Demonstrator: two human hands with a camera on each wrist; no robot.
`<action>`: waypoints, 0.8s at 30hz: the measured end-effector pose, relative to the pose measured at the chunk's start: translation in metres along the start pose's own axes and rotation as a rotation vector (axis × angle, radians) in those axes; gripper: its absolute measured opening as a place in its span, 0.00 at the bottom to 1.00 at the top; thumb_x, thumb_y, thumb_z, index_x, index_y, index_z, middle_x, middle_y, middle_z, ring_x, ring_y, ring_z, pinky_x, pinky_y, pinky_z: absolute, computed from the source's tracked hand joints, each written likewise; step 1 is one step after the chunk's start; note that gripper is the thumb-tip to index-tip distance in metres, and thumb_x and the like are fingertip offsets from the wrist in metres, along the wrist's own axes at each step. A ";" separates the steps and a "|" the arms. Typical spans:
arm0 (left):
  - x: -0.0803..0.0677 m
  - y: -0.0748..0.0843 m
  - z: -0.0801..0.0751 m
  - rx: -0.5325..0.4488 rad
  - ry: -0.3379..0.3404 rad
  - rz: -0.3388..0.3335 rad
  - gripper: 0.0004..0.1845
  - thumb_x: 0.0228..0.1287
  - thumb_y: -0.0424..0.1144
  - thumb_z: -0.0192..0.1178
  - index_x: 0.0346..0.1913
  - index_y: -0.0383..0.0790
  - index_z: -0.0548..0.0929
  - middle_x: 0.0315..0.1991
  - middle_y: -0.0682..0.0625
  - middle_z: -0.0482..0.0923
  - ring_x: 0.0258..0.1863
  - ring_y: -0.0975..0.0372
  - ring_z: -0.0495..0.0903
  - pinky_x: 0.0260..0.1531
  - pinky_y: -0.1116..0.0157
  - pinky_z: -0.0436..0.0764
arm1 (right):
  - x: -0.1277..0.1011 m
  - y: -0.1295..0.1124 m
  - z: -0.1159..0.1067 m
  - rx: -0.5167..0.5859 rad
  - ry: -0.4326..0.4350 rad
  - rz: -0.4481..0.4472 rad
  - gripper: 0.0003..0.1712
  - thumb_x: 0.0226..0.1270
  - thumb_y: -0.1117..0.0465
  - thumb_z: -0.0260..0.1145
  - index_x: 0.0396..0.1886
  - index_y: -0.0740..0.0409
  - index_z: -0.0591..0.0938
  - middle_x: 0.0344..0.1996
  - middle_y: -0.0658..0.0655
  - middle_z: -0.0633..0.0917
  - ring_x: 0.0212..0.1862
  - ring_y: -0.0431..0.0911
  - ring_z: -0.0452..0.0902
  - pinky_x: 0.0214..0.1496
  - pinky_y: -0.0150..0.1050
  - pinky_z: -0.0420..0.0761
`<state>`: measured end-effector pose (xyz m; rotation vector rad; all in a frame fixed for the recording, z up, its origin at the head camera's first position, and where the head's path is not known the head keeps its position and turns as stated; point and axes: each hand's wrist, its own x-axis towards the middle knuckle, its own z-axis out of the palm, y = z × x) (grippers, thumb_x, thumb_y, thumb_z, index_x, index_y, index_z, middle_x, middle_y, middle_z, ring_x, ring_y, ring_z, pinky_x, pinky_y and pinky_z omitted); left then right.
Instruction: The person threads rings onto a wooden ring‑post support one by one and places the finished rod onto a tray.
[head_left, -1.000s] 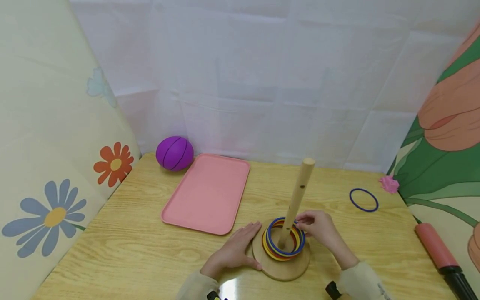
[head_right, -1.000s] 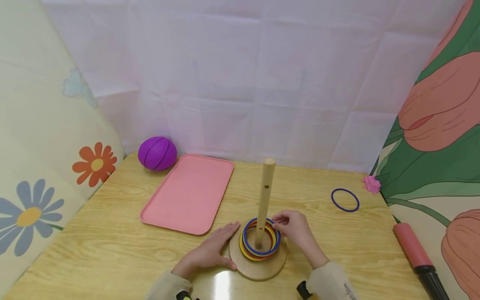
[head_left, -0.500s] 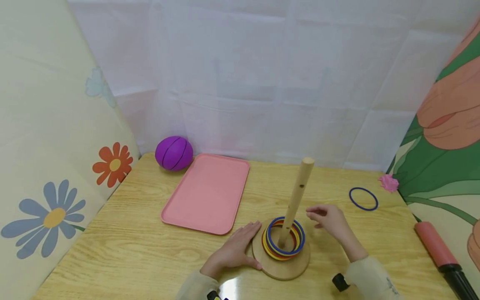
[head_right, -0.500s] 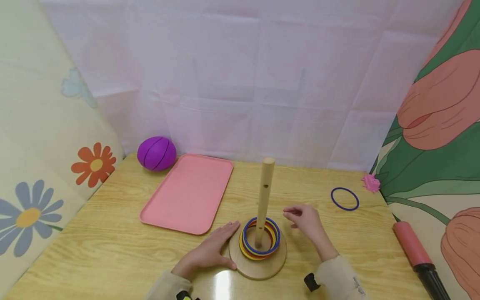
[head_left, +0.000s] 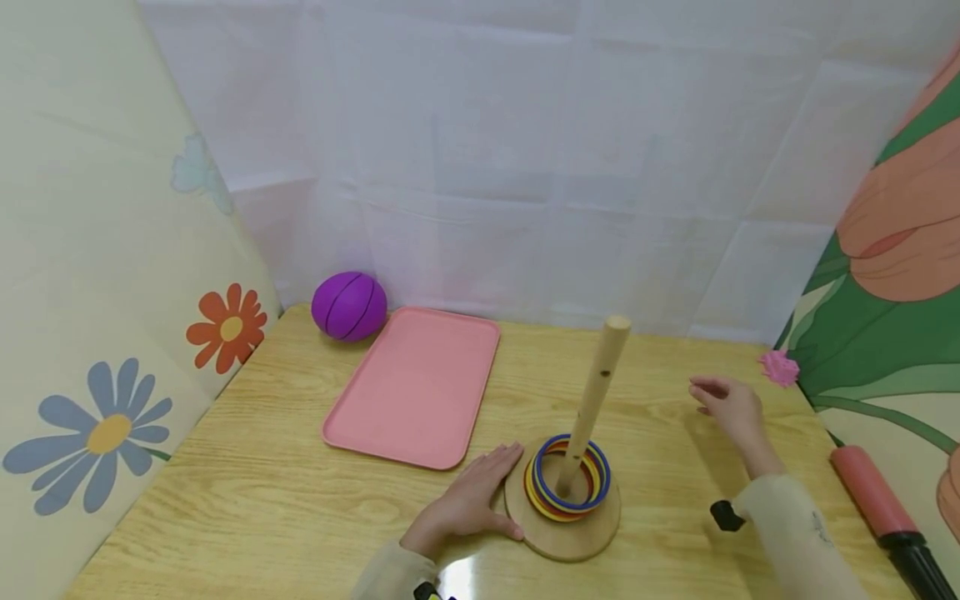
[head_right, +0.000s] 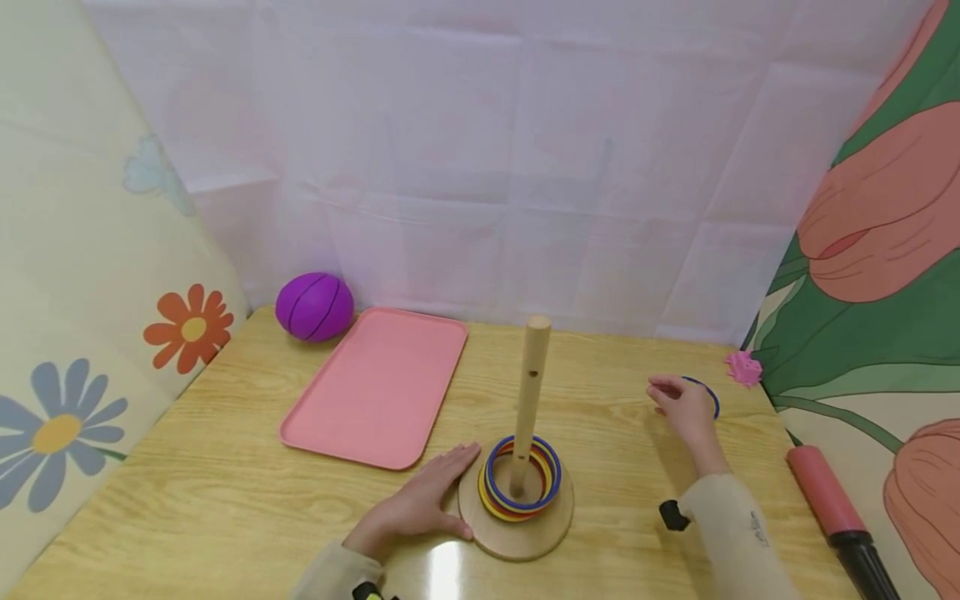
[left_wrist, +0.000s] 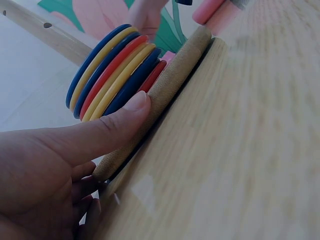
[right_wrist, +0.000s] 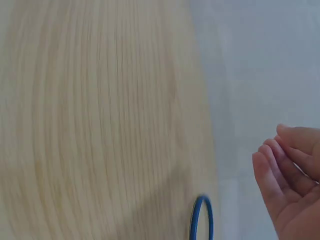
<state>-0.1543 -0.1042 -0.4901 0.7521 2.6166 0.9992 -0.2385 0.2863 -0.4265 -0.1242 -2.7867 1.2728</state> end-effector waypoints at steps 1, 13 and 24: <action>0.000 0.000 0.000 0.004 0.001 0.004 0.61 0.41 0.53 0.76 0.76 0.36 0.54 0.76 0.42 0.54 0.77 0.47 0.51 0.76 0.45 0.48 | 0.002 0.005 -0.003 -0.017 0.012 0.004 0.23 0.71 0.59 0.60 0.57 0.71 0.77 0.51 0.72 0.83 0.34 0.29 0.81 0.36 0.26 0.85; -0.001 0.001 -0.001 0.020 0.003 0.023 0.60 0.41 0.53 0.76 0.75 0.36 0.54 0.76 0.42 0.55 0.76 0.46 0.52 0.75 0.44 0.50 | 0.013 0.055 -0.033 -0.190 -0.027 0.012 0.35 0.72 0.56 0.59 0.67 0.77 0.63 0.64 0.79 0.66 0.66 0.73 0.60 0.67 0.64 0.65; -0.002 0.003 -0.003 0.008 -0.003 0.009 0.60 0.41 0.53 0.76 0.76 0.37 0.54 0.76 0.42 0.54 0.76 0.46 0.51 0.75 0.44 0.49 | 0.009 0.073 -0.040 -0.277 -0.113 0.036 0.46 0.67 0.55 0.64 0.69 0.81 0.52 0.62 0.85 0.62 0.64 0.78 0.57 0.67 0.69 0.61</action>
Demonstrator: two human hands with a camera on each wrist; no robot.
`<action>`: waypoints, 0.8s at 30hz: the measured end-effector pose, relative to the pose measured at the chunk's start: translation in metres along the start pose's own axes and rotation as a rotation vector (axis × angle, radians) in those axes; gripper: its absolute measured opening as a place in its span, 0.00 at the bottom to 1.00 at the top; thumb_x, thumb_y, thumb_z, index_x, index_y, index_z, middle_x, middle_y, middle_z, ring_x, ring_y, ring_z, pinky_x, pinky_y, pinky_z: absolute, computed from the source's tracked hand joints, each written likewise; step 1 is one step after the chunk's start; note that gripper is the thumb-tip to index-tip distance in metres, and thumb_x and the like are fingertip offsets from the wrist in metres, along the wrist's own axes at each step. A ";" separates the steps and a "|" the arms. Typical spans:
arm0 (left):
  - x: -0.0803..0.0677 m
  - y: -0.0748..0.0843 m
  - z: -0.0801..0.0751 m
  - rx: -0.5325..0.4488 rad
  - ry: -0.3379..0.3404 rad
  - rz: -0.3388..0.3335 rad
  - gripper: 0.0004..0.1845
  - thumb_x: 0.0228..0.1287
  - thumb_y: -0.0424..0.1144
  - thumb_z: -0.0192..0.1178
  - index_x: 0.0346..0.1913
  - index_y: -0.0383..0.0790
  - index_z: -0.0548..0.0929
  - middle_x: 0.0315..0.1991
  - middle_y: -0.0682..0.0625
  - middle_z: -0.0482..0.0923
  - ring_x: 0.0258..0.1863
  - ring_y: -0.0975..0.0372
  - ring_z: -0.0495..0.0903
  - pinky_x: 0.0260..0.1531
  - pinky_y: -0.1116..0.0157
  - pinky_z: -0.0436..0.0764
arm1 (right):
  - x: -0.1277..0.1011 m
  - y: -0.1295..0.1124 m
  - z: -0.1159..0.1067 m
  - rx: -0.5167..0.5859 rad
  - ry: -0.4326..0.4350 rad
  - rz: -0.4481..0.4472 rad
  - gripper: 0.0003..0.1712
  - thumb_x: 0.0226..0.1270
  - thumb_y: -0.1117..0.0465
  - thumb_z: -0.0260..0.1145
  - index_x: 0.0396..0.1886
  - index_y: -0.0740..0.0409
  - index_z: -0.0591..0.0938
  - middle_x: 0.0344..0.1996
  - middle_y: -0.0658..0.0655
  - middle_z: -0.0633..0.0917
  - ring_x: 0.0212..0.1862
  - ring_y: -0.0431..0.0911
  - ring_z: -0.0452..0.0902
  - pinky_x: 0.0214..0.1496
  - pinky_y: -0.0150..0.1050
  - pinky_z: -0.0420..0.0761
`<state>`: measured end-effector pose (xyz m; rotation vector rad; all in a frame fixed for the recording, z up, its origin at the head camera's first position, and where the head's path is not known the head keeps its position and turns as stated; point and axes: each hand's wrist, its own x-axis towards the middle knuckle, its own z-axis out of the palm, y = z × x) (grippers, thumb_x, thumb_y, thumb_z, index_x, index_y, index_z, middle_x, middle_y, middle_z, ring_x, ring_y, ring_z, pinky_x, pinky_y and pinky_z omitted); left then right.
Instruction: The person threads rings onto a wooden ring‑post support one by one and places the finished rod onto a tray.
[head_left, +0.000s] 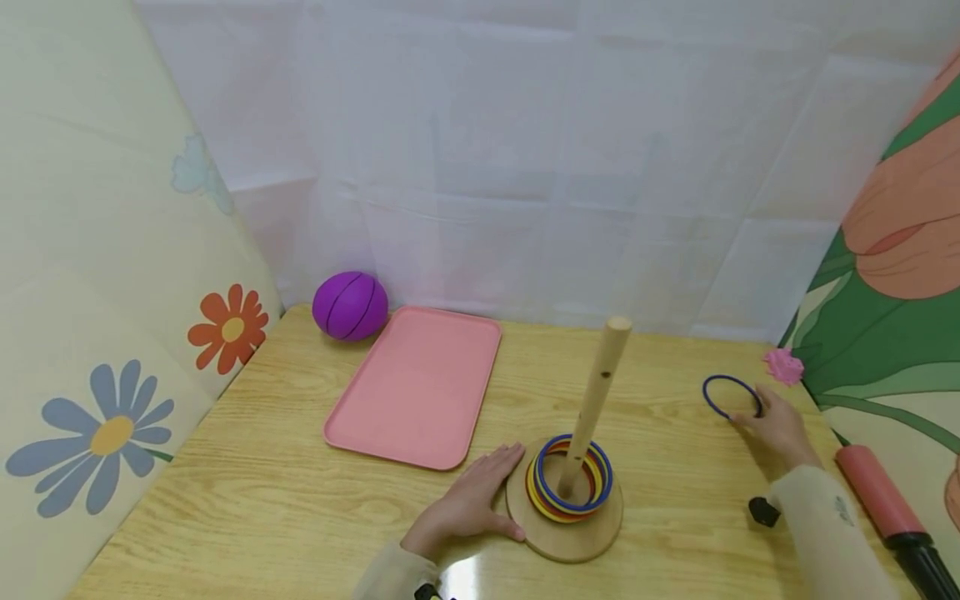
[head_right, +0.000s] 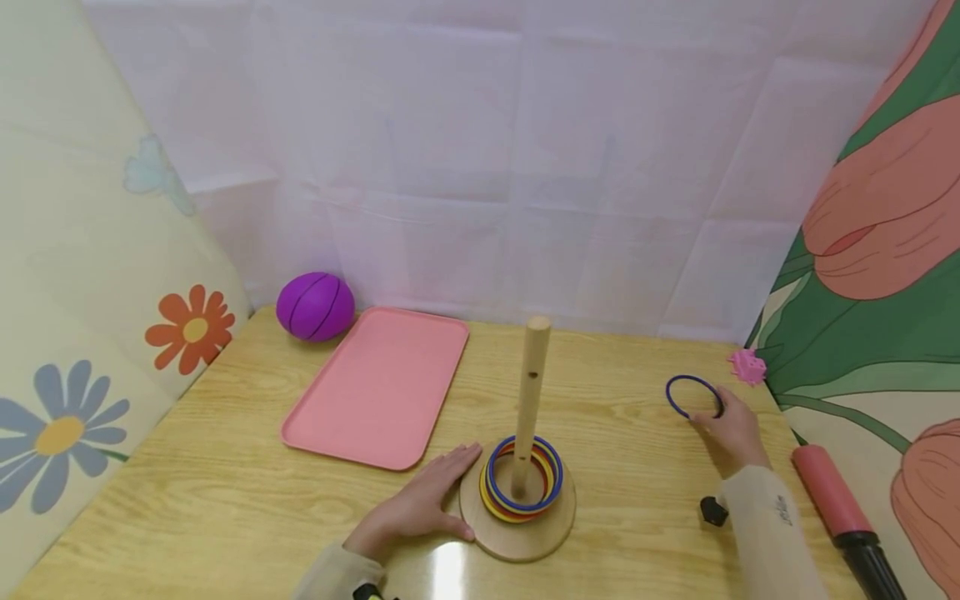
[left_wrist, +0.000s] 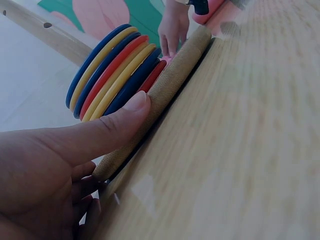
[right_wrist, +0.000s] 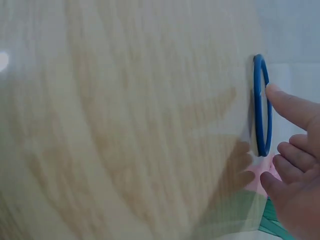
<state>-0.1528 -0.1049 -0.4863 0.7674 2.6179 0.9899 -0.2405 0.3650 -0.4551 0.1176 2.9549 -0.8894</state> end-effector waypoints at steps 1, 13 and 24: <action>0.000 0.000 0.000 -0.003 0.000 0.001 0.60 0.41 0.53 0.76 0.76 0.37 0.54 0.76 0.42 0.54 0.76 0.46 0.51 0.75 0.44 0.49 | -0.001 0.001 0.000 -0.004 0.009 -0.010 0.45 0.67 0.56 0.64 0.69 0.82 0.53 0.60 0.86 0.65 0.62 0.77 0.60 0.65 0.69 0.64; -0.001 0.002 -0.001 -0.009 0.005 0.004 0.60 0.40 0.52 0.77 0.75 0.36 0.54 0.76 0.42 0.54 0.76 0.46 0.52 0.75 0.44 0.49 | 0.000 0.005 0.004 -0.048 0.013 -0.015 0.44 0.67 0.57 0.64 0.66 0.86 0.55 0.58 0.87 0.65 0.61 0.78 0.61 0.65 0.69 0.64; 0.000 0.002 -0.001 0.005 0.000 0.002 0.60 0.41 0.51 0.77 0.75 0.36 0.54 0.76 0.41 0.54 0.76 0.45 0.52 0.75 0.44 0.50 | 0.006 0.007 0.008 -0.016 -0.013 0.081 0.51 0.68 0.51 0.63 0.70 0.83 0.48 0.64 0.87 0.57 0.65 0.79 0.53 0.70 0.69 0.58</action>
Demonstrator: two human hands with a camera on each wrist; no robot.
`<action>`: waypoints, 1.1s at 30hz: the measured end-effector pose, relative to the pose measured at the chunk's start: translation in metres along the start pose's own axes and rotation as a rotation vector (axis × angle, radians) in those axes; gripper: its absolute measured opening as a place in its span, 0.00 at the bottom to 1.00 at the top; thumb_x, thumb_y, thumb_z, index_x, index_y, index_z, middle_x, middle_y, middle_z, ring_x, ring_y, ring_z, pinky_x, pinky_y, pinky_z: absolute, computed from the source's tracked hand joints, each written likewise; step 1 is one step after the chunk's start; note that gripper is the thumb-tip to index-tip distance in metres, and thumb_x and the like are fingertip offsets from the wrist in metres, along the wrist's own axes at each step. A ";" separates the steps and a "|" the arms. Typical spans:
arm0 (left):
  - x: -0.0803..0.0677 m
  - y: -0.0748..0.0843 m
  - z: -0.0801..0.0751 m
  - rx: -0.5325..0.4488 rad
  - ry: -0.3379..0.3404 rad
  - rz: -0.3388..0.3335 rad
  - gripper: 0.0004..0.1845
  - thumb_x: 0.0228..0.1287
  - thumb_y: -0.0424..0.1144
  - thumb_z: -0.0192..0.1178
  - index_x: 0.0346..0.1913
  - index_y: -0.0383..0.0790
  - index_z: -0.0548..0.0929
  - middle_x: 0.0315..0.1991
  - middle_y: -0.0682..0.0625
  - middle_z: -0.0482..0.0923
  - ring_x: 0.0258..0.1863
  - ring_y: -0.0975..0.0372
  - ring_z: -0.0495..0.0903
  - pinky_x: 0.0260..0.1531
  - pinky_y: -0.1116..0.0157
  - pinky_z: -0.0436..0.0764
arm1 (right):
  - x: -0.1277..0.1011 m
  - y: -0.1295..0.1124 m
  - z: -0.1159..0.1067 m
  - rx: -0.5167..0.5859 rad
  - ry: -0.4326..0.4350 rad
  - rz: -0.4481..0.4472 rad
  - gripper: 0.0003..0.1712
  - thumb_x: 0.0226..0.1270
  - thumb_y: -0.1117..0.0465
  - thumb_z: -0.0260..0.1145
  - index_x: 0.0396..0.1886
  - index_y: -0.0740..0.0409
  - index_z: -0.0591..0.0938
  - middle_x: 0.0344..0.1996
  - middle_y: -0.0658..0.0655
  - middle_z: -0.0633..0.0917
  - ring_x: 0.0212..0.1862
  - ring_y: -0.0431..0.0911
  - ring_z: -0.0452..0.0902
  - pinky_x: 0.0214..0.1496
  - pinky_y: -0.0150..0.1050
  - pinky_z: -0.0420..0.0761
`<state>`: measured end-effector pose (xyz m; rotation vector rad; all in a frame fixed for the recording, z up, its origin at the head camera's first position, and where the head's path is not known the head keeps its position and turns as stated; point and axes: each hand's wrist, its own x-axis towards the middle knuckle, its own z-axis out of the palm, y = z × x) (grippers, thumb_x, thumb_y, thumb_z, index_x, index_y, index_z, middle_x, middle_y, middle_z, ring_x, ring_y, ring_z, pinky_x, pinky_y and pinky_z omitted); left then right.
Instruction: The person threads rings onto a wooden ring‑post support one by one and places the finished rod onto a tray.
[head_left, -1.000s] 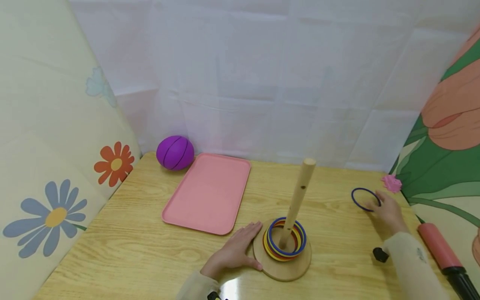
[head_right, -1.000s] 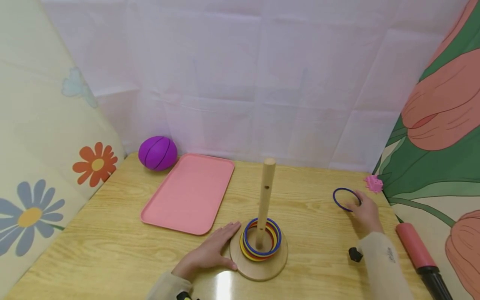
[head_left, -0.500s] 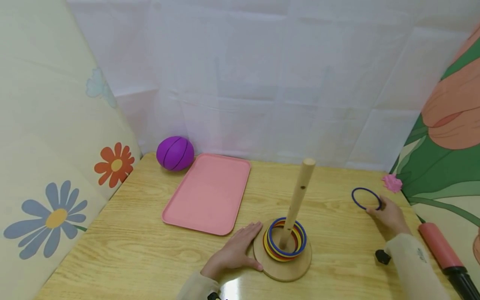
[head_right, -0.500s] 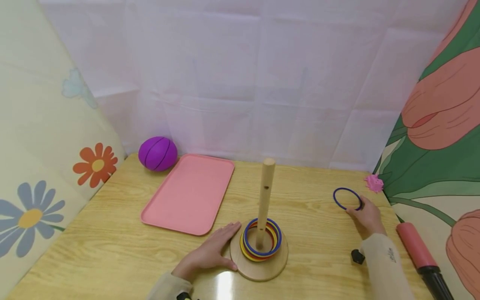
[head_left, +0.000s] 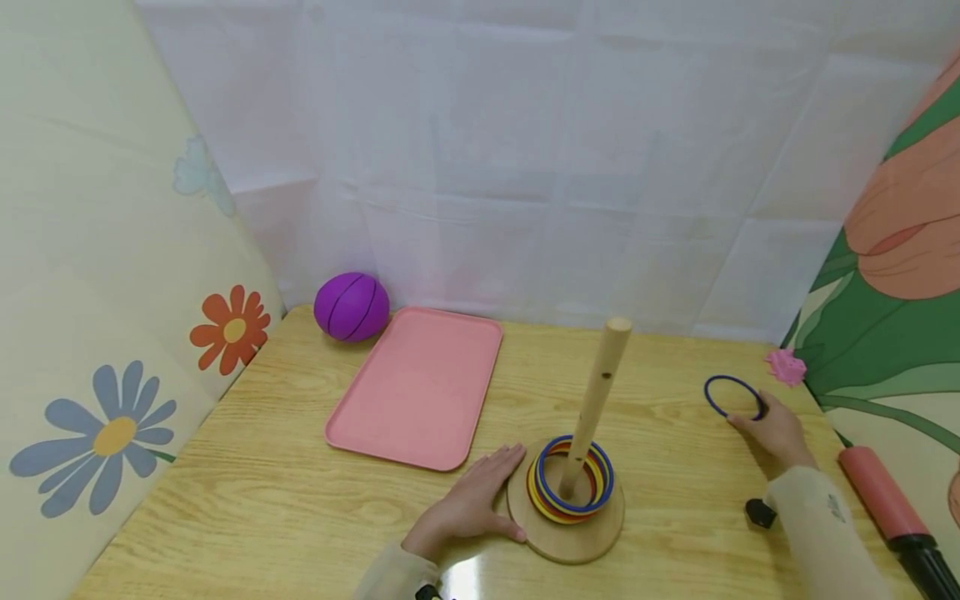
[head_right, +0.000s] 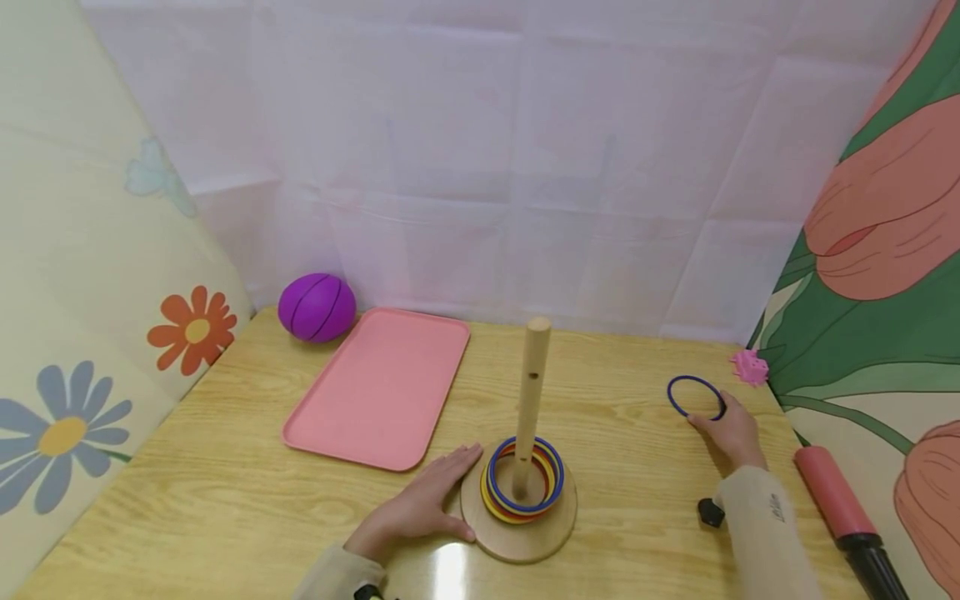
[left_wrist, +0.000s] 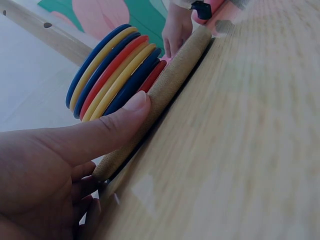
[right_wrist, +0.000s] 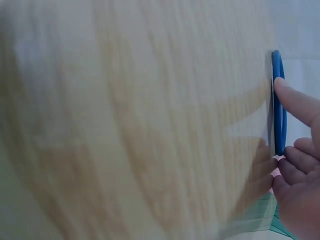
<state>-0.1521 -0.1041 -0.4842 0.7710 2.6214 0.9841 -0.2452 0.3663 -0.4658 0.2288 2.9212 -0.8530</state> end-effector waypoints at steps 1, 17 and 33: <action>0.000 0.000 0.000 0.001 0.000 0.001 0.60 0.41 0.51 0.77 0.75 0.35 0.54 0.76 0.41 0.54 0.76 0.45 0.52 0.75 0.44 0.50 | 0.000 0.000 0.000 -0.003 0.000 0.004 0.51 0.68 0.50 0.62 0.70 0.83 0.48 0.64 0.87 0.57 0.65 0.79 0.53 0.70 0.69 0.58; 0.001 -0.001 0.000 -0.007 0.008 0.006 0.60 0.41 0.52 0.77 0.75 0.36 0.54 0.76 0.41 0.54 0.76 0.45 0.52 0.75 0.44 0.49 | -0.002 -0.003 -0.002 0.017 -0.027 -0.071 0.49 0.64 0.52 0.67 0.69 0.81 0.54 0.64 0.85 0.60 0.65 0.78 0.54 0.68 0.69 0.59; 0.000 0.000 -0.001 -0.024 0.004 0.005 0.60 0.41 0.51 0.77 0.75 0.35 0.54 0.76 0.40 0.54 0.76 0.45 0.51 0.75 0.43 0.49 | -0.009 -0.009 0.008 0.007 -0.105 -0.335 0.45 0.56 0.59 0.74 0.66 0.79 0.63 0.61 0.83 0.68 0.61 0.76 0.64 0.63 0.70 0.64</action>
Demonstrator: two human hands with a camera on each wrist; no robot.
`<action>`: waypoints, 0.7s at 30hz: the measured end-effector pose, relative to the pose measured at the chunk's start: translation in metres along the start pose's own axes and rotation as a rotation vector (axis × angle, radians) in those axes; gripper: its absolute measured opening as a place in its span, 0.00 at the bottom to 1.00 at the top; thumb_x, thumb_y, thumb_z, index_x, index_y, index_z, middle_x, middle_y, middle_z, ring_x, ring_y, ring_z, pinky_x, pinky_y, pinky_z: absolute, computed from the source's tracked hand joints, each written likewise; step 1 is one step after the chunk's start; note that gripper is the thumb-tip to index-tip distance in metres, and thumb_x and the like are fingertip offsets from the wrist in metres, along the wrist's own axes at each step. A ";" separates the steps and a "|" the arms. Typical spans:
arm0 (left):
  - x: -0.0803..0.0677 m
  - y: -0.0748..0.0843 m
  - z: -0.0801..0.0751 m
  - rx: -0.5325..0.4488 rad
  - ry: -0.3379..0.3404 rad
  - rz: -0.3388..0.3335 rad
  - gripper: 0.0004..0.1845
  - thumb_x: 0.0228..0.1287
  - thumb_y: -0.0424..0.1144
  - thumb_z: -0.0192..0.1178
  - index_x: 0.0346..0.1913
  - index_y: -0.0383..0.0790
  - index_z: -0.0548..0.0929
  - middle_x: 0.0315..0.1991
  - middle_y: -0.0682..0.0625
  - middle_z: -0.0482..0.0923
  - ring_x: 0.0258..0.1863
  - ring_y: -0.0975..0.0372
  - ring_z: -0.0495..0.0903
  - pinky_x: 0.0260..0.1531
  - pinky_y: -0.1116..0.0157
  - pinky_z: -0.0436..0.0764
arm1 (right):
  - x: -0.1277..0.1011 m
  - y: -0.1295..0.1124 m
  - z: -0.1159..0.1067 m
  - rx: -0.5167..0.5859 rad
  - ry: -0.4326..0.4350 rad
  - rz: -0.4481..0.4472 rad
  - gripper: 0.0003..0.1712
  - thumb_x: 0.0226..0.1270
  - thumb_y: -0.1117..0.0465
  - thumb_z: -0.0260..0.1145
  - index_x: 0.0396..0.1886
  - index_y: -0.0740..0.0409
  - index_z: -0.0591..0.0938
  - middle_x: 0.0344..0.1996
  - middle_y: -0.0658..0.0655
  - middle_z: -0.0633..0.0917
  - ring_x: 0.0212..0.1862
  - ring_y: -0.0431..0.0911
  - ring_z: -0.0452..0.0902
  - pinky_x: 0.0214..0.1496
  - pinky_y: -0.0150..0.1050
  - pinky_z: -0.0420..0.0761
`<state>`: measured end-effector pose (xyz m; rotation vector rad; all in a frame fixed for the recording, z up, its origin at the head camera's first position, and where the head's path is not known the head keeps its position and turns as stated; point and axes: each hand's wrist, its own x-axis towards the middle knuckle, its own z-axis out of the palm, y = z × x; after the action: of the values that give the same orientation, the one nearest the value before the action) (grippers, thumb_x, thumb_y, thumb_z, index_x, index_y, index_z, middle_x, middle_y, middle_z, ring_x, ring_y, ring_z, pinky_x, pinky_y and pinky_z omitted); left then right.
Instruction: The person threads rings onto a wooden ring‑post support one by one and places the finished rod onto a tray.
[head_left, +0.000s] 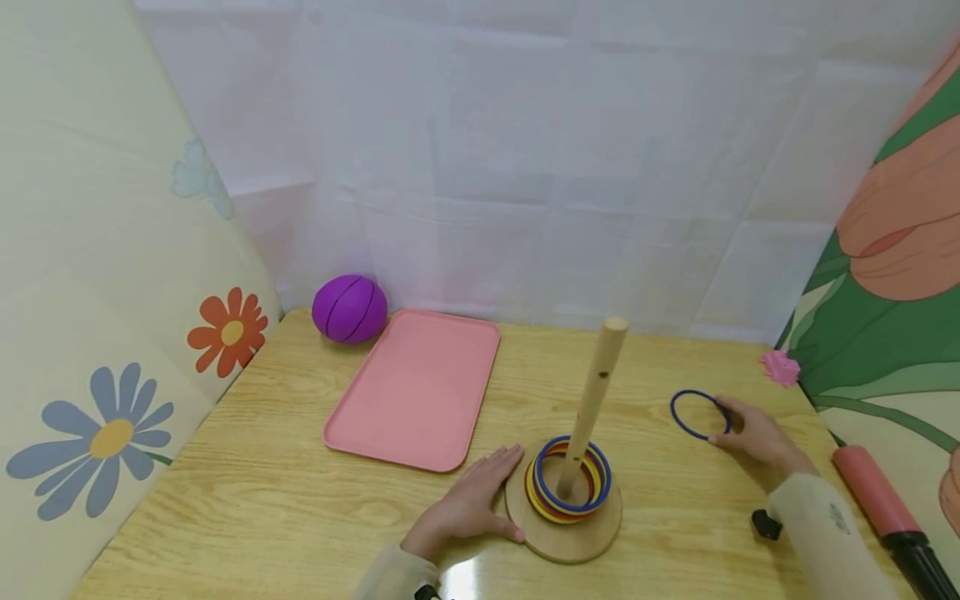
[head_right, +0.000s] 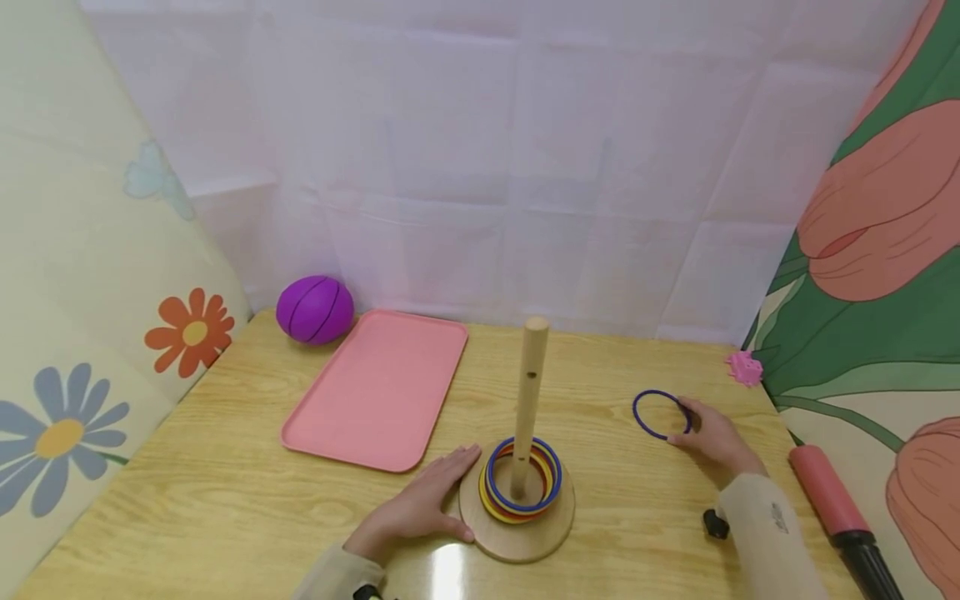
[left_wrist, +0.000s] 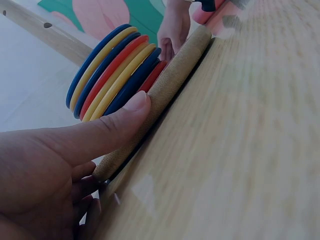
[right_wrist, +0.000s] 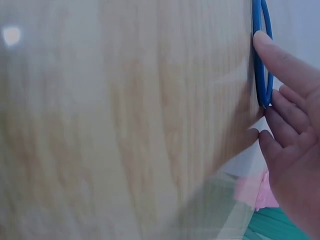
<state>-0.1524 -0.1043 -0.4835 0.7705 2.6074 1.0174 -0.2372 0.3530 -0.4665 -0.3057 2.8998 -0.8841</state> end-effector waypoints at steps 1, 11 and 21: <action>0.000 0.000 0.000 0.002 0.000 0.001 0.60 0.41 0.51 0.77 0.75 0.35 0.54 0.76 0.40 0.54 0.76 0.45 0.51 0.75 0.43 0.49 | 0.000 0.000 0.001 0.002 0.000 -0.023 0.45 0.55 0.60 0.74 0.65 0.80 0.64 0.60 0.83 0.69 0.61 0.76 0.65 0.62 0.70 0.64; 0.000 0.000 0.001 0.005 0.001 -0.004 0.60 0.40 0.51 0.77 0.75 0.35 0.54 0.76 0.41 0.54 0.76 0.45 0.52 0.75 0.43 0.49 | -0.004 -0.008 0.013 0.026 -0.032 -0.120 0.44 0.51 0.61 0.76 0.65 0.77 0.67 0.61 0.80 0.70 0.64 0.74 0.64 0.64 0.67 0.64; 0.000 -0.001 0.001 0.006 0.002 0.000 0.61 0.40 0.52 0.76 0.75 0.35 0.54 0.76 0.40 0.54 0.76 0.45 0.51 0.75 0.43 0.48 | -0.010 -0.021 0.020 0.007 -0.081 -0.176 0.44 0.51 0.60 0.76 0.66 0.72 0.69 0.61 0.77 0.73 0.64 0.72 0.65 0.64 0.67 0.66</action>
<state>-0.1523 -0.1039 -0.4847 0.7716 2.6135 1.0110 -0.2207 0.3273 -0.4706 -0.5892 2.8280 -0.8826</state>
